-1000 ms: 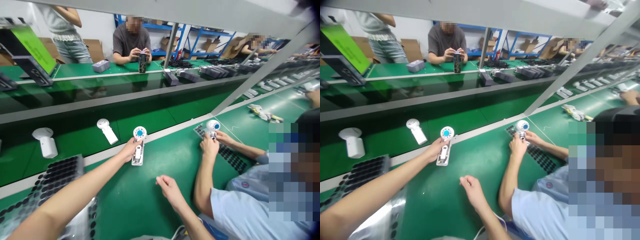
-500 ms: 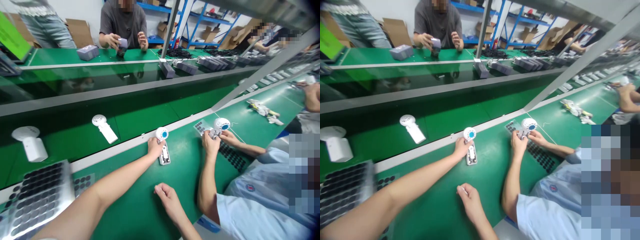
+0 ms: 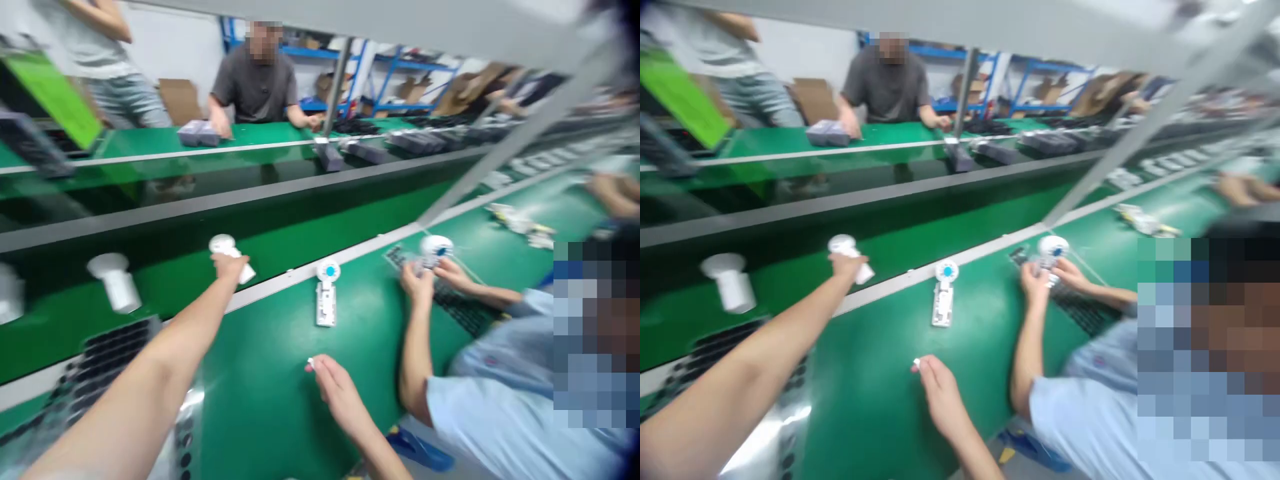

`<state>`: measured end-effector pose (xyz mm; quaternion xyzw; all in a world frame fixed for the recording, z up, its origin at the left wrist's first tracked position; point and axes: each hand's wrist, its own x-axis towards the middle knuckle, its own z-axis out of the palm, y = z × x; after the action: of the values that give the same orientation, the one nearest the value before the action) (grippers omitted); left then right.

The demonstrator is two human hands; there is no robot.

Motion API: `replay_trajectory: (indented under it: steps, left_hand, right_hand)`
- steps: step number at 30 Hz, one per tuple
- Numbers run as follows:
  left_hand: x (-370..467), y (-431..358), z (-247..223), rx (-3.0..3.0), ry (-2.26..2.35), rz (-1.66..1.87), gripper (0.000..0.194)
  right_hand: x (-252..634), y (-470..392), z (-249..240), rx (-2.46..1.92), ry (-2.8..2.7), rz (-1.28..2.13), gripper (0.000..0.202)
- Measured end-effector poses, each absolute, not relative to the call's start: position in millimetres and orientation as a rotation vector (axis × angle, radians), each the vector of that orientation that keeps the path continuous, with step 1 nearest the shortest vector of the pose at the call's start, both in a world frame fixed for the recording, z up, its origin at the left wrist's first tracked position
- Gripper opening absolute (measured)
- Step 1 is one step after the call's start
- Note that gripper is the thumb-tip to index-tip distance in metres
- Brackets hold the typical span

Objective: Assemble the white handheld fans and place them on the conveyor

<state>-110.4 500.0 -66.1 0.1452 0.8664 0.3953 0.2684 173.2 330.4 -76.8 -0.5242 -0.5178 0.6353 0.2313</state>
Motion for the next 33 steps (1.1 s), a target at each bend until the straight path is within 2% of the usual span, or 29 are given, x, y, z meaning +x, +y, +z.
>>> replay_trajectory:
  steps: [3,5,7,9,12,16,23,30,33]
  left_hand:
    - [-106.6,485.6,-52.2,0.466,2.063,1.082,0.03]
    - [-110.2,469.0,-47.6,0.409,1.66,1.107,0.016]
    - [-113.0,446.1,-46.3,0.407,1.327,1.172,0.022]
    - [-108.5,418.8,-45.0,0.415,1.21,1.127,0.026]
    - [-86.9,379.8,-36.8,0.346,1.198,1.054,0.026]
    - [-52.7,342.6,-10.7,0.159,1.151,1.122,0.025]
    - [-32.7,310.3,13.6,0.07,1.143,0.998,0.052]
    - [-19.7,293.3,13.1,0.176,1.118,1.079,0.044]
    - [-15.6,291.2,14.1,0.218,1.114,1.114,0.032]
  right_hand:
    - [170.2,335.8,-69.8,-1.403,-1.447,1.675,0.043]
    - [167.9,342.2,-67.7,-1.372,-1.444,1.649,0.043]
    - [164.1,347.7,-65.3,-1.331,-1.437,1.645,0.042]
    - [158.6,350.9,-60.5,-1.276,-1.445,1.654,0.039]
    - [150.1,351.3,-47.4,-1.176,-1.504,1.662,0.033]
    - [144.8,343.3,-22.7,-1.112,-1.568,1.738,0.027]
    - [139.2,328.6,2.7,-1.089,-1.701,1.718,0.023]
    - [134.8,315.3,8.2,-0.994,-1.848,1.672,0.024]
    - [136.6,313.7,10.0,-1.012,-1.872,1.657,0.024]
